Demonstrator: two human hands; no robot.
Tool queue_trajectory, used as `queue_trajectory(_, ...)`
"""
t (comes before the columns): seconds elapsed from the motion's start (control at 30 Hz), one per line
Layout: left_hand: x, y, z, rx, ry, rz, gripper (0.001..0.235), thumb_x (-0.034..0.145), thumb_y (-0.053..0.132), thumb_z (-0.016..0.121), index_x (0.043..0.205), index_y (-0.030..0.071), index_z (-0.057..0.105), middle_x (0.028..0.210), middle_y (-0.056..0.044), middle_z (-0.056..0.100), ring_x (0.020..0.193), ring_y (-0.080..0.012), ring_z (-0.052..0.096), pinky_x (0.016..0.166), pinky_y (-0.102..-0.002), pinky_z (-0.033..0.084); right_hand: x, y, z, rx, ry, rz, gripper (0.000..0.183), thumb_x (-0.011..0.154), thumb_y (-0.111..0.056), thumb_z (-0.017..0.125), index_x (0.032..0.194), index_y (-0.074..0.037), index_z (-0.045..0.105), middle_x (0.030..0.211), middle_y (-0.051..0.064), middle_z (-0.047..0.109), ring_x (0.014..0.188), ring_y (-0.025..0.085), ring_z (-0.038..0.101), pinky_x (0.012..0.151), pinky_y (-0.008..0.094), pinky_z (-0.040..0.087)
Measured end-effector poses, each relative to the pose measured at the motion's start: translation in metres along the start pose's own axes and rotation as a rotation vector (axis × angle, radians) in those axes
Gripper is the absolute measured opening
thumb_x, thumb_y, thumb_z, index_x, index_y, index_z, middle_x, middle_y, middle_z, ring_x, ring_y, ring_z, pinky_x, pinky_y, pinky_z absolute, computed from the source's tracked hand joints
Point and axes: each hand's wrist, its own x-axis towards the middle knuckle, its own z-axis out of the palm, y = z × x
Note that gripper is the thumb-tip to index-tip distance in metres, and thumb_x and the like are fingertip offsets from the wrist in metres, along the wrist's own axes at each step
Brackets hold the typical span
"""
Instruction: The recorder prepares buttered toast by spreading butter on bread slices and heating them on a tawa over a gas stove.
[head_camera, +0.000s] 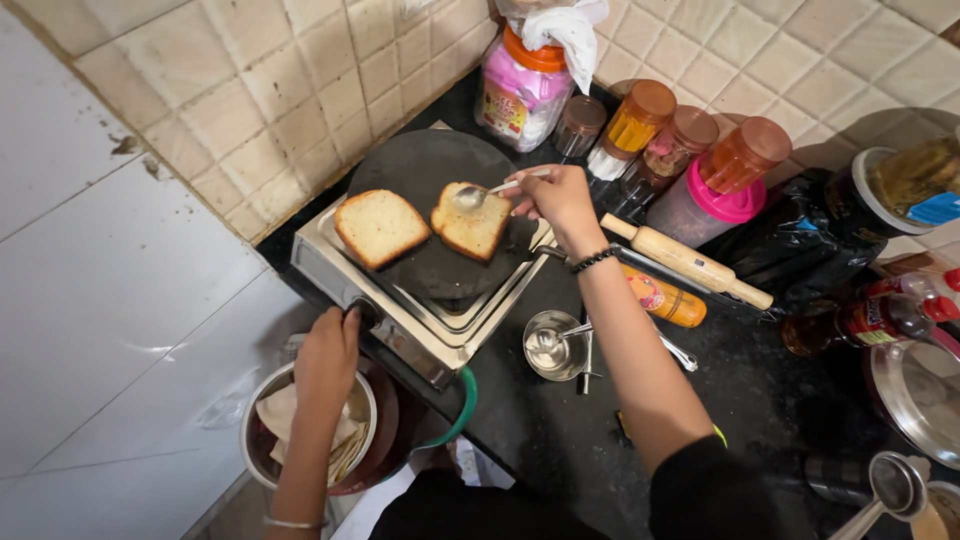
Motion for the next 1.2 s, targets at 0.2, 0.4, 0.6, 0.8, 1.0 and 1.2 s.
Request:
queue_trajectory(0.2, 0.000, 0.007, -0.003, 0.039, -0.020, -0.076, 0.039, 0.108, 0.036, 0.045, 0.091, 0.003, 0.056, 0.095, -0.025, 0.067, 0.086, -0.0491, 0.063, 0.073, -0.059, 0.048, -0.015, -0.001, 0.006, 0.039, 0.049, -0.041, 0.022, 0.097, -0.006, 0.058, 0.105, 0.008, 0.072, 0.091, 0.015, 0.079, 0.056, 0.011, 0.067, 0.047, 0.021, 0.049)
queue_trajectory(0.4, -0.003, 0.003, 0.016, 0.043, 0.135, -0.029, 0.034, 0.108, 0.028, 0.048, 0.088, 0.002, 0.057, 0.082, -0.026, 0.066, 0.074, -0.0488, 0.065, 0.064, -0.058, 0.050, -0.035, -0.017, 0.005, 0.031, 0.081, -0.178, 0.024, 0.098, -0.006, 0.055, 0.108, 0.008, 0.072, 0.093, 0.014, 0.078, 0.055, 0.010, 0.067, 0.046, 0.020, 0.047)
queue_trajectory(0.6, -0.006, -0.012, 0.040, -0.045, 0.319, 0.058, 0.030, 0.108, 0.021, 0.051, 0.086, 0.000, 0.056, 0.082, -0.027, 0.066, 0.070, -0.0483, 0.065, 0.060, -0.055, 0.051, -0.050, -0.030, 0.013, -0.004, 0.072, -0.322, 0.021, 0.100, -0.003, 0.054, 0.108, 0.008, 0.070, 0.092, 0.015, 0.078, 0.055, 0.010, 0.066, 0.046, 0.020, 0.048)
queue_trajectory(0.8, -0.011, -0.021, 0.057, 0.048, 0.416, 0.132, 0.032, 0.111, 0.020, 0.051, 0.085, 0.001, 0.055, 0.076, -0.025, 0.064, 0.069, -0.0459, 0.065, 0.060, -0.054, 0.052, -0.052, -0.020, 0.010, -0.085, 0.022, -0.477, 0.022, 0.103, -0.002, 0.053, 0.107, 0.011, 0.070, 0.092, 0.016, 0.078, 0.060, 0.012, 0.070, 0.050, 0.021, 0.051)
queue_trajectory(1.0, -0.013, -0.026, 0.066, 0.006, 0.527, 0.183, 0.034, 0.110, 0.020, 0.052, 0.082, 0.001, 0.057, 0.076, -0.024, 0.065, 0.069, -0.0464, 0.064, 0.061, -0.056, 0.050, -0.055, -0.008, 0.003, -0.106, 0.000, -0.517, 0.022, 0.101, 0.001, 0.053, 0.105, 0.011, 0.072, 0.091, 0.016, 0.078, 0.059, 0.013, 0.069, 0.049, 0.021, 0.050)
queue_trajectory(1.2, -0.009, -0.034, 0.078, 0.057, 0.591, 0.192, 0.036, 0.110, 0.023, 0.053, 0.082, 0.001, 0.060, 0.074, -0.024, 0.067, 0.068, -0.0456, 0.065, 0.062, -0.056, 0.052, -0.052, -0.003, -0.007, -0.094, -0.141, -0.663, 0.015, 0.106, 0.000, 0.057, 0.113, 0.008, 0.067, 0.100, 0.017, 0.077, 0.071, 0.014, 0.070, 0.059, 0.023, 0.052)
